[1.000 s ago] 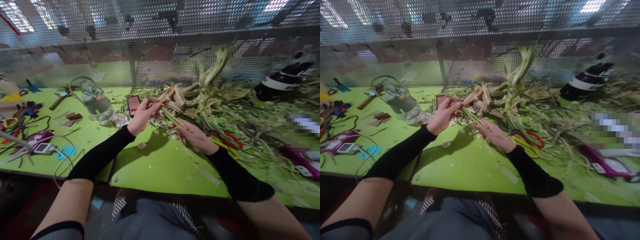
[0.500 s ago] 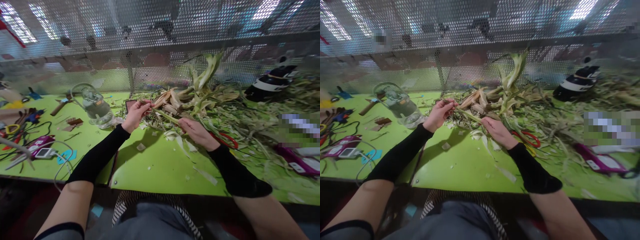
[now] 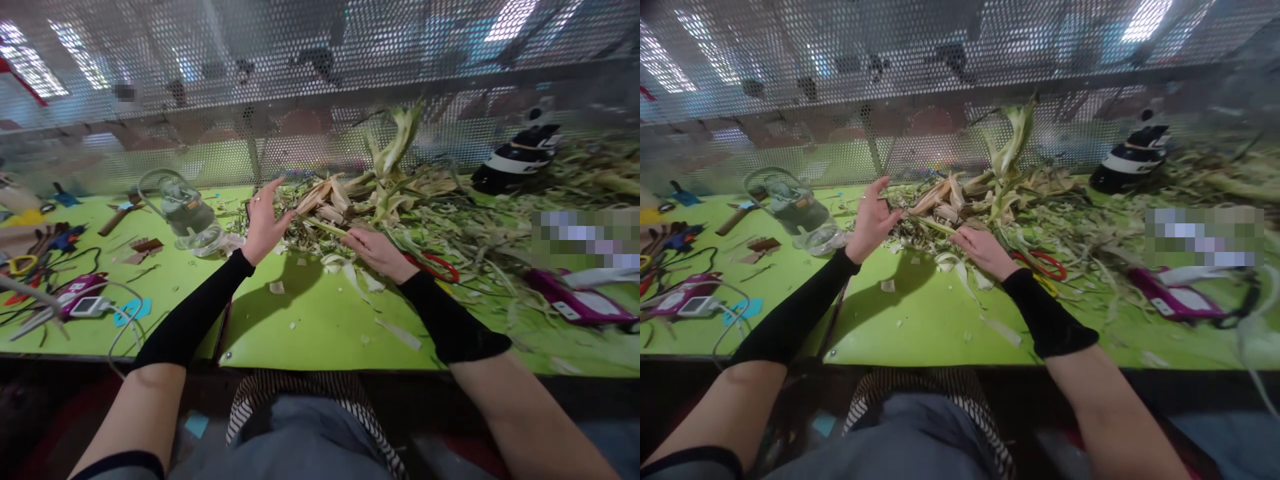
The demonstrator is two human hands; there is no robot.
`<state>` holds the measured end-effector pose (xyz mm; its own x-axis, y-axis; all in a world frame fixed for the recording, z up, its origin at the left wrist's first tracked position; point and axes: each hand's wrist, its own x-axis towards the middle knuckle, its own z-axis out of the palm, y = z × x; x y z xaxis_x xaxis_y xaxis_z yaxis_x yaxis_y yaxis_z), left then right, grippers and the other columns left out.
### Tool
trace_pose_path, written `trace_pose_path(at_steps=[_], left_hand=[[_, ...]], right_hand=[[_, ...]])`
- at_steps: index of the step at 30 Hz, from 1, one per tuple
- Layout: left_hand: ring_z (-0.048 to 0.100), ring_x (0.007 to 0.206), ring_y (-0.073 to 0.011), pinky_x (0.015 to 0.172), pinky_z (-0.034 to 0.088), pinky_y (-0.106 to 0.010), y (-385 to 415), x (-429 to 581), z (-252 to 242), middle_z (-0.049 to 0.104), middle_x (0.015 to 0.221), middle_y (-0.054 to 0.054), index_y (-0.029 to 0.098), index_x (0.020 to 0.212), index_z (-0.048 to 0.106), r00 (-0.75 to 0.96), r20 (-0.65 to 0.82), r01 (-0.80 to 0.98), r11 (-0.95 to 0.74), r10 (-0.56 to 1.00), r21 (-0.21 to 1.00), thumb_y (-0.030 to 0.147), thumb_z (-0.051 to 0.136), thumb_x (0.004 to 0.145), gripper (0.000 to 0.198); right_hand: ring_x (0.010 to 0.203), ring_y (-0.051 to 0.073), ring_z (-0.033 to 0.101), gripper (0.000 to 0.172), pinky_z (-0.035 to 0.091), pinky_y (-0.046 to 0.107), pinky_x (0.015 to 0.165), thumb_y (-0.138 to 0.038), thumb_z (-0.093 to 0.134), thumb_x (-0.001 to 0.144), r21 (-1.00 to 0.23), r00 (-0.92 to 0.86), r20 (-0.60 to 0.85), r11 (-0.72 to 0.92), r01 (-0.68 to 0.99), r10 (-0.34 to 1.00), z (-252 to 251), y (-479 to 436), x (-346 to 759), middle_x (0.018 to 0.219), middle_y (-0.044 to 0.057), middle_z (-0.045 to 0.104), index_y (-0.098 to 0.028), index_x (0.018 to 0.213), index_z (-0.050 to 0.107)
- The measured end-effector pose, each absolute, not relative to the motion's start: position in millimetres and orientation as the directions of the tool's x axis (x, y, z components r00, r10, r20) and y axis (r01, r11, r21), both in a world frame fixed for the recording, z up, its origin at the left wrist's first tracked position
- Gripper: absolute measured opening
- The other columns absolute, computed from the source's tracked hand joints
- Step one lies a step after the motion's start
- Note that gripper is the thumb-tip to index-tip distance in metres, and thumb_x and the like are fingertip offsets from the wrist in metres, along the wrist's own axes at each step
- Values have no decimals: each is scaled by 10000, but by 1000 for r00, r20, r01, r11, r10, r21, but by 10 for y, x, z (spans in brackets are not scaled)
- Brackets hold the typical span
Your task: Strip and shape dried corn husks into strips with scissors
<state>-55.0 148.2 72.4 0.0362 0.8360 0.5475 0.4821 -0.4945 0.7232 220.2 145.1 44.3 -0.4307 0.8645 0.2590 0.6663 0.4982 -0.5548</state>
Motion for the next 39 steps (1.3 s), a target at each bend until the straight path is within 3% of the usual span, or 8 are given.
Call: trace_pose_path(at_steps=[3,6,10,14,18,23,31,39], left_hand=[[380,1597,-336,1323,228,-546,1352,-429,691,550,1616,-156,207,1381,640,237,653,644,-620,719,448,193,650,942,440],[520,1480,-347,1300,270,-549,1239,-249,584,724,1380,-146,210,1266,721,531,458,635,-692,713,342,237,702,932,336],[698,1169,-270,1225,381,-506,1169,-101,449,779,1154,-118,203,1203,729,541,326,728,-626,775,279,181,548,1010,265],[710,948,-245,941,521,-371,1157,-89,437,755,1037,-134,176,1072,716,531,245,743,-584,811,327,208,425,1063,293],[694,895,-249,879,514,-364,1179,-76,461,741,976,-126,187,942,669,485,238,727,-539,842,426,273,446,1072,272],[686,869,-231,863,498,-332,1227,-88,461,750,938,-102,204,885,641,344,266,717,-434,901,545,228,472,1045,234],[633,798,-202,799,451,-303,1238,-106,480,739,909,-78,202,858,645,308,240,680,-389,921,621,222,453,1050,272],[553,752,-172,743,386,-278,1173,-82,537,665,805,-25,188,853,665,330,251,626,-410,910,663,206,488,1034,254]], right_hand=[[641,180,440,567,315,334,655,-762,404,992,-555,-463,258,523,647,848,440,1425,2169,653,-17,414,-269,716,376],[657,175,439,560,329,326,661,-762,399,984,-568,-518,251,557,606,818,435,1390,2124,677,-19,422,-263,730,417],[667,170,454,608,354,316,663,-808,381,952,-585,-580,230,587,559,781,419,1360,2068,683,-13,459,-253,719,465],[679,175,482,623,367,312,668,-823,425,934,-593,-581,236,589,549,779,416,1334,2029,688,-2,528,-240,753,551],[749,211,563,595,413,333,717,-780,472,953,-589,-504,292,568,575,813,495,1343,2067,820,54,676,-220,909,667],[952,289,674,384,475,384,856,-494,479,1024,-479,-115,498,383,790,860,687,1398,2432,1105,164,766,-188,1068,706],[863,321,704,262,472,385,719,-309,510,962,-64,-108,121,116,991,987,629,1044,3173,982,165,791,-193,961,745],[979,338,686,297,498,411,825,-311,524,975,64,-129,62,125,990,990,448,848,3210,1047,211,752,-129,1059,743]])
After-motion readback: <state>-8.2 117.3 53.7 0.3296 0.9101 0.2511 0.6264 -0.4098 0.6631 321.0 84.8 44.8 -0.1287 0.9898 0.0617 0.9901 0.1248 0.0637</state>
